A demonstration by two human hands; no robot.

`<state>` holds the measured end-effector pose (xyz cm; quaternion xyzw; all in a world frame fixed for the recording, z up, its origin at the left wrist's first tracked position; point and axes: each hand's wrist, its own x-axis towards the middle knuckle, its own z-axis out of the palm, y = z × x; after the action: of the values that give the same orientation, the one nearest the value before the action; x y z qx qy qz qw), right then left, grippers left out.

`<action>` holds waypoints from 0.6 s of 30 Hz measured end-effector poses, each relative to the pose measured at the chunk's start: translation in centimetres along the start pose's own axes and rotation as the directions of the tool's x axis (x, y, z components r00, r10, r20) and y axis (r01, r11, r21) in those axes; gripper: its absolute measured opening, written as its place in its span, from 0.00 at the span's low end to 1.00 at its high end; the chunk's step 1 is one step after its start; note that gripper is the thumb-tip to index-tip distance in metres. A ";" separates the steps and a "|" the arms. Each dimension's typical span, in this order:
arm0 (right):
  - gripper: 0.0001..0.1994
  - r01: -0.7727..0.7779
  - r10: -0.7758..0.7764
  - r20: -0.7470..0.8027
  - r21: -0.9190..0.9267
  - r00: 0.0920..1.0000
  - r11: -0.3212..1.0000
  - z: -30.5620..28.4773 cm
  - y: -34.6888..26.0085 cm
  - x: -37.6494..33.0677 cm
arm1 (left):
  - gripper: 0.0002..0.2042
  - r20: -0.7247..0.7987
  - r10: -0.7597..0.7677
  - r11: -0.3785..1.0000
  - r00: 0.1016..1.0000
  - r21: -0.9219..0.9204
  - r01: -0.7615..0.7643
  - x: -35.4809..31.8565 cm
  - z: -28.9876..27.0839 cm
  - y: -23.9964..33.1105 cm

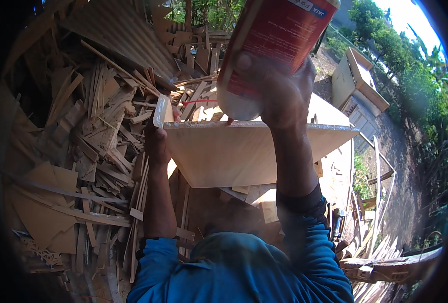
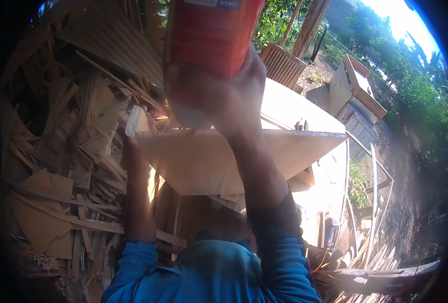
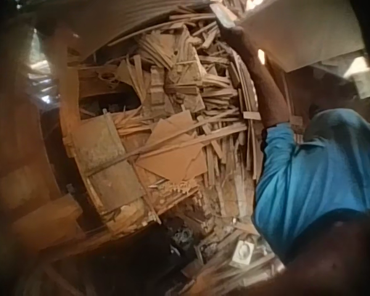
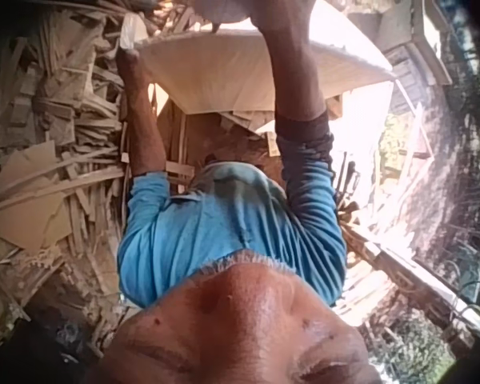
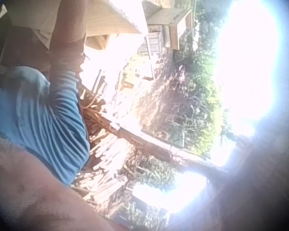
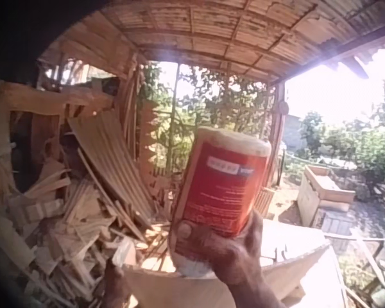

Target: The person applies glue to the edges of wooden panels using a glue bottle and fits the panels together to assemble a box structure.

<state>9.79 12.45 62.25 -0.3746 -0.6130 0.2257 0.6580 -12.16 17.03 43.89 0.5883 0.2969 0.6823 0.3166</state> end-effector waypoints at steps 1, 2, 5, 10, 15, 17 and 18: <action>0.20 -0.011 0.011 0.007 -0.009 1.000 1.000 0.4 0.1 0.0 | 0.29 0.010 0.004 1.000 1.000 0.007 -0.004 -0.2 -0.1 -0.3; 0.20 -0.012 0.012 0.012 -0.003 1.000 1.000 0.8 -0.1 -0.1 | 0.35 -0.004 -0.004 0.999 1.000 -0.040 0.004 -0.3 0.0 -0.5; 0.25 -0.118 0.120 0.004 0.211 0.993 0.970 2.0 -0.7 -0.3 | 0.47 0.000 -0.065 0.974 0.998 -0.216 0.063 -0.6 0.0 -0.5; 0.24 -0.092 0.094 0.007 0.293 0.996 0.952 3.6 -0.1 -0.3 | 0.43 0.149 -0.072 0.937 0.986 -0.328 0.118 0.0 -0.5 -0.9; 0.24 -0.109 0.112 0.005 0.287 0.994 0.952 5.0 0.0 -0.5 | 0.41 0.128 -0.086 0.912 0.988 -0.389 0.130 -0.5 -0.7 -1.4; 0.24 -0.125 0.125 0.022 0.339 0.992 0.933 5.3 0.1 -0.5 | 0.44 0.098 -0.086 0.928 0.991 -0.355 0.115 -0.5 -0.3 -1.5; 0.24 -0.092 0.099 -0.007 0.306 0.995 0.948 5.6 0.5 -0.4 | 0.45 0.083 -0.084 0.936 0.993 -0.334 0.107 -0.3 -0.1 -1.3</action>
<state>4.33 13.68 61.44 -0.3000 -0.5446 0.3451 0.7031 -12.13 17.55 42.68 0.5328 0.1930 0.6867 0.4554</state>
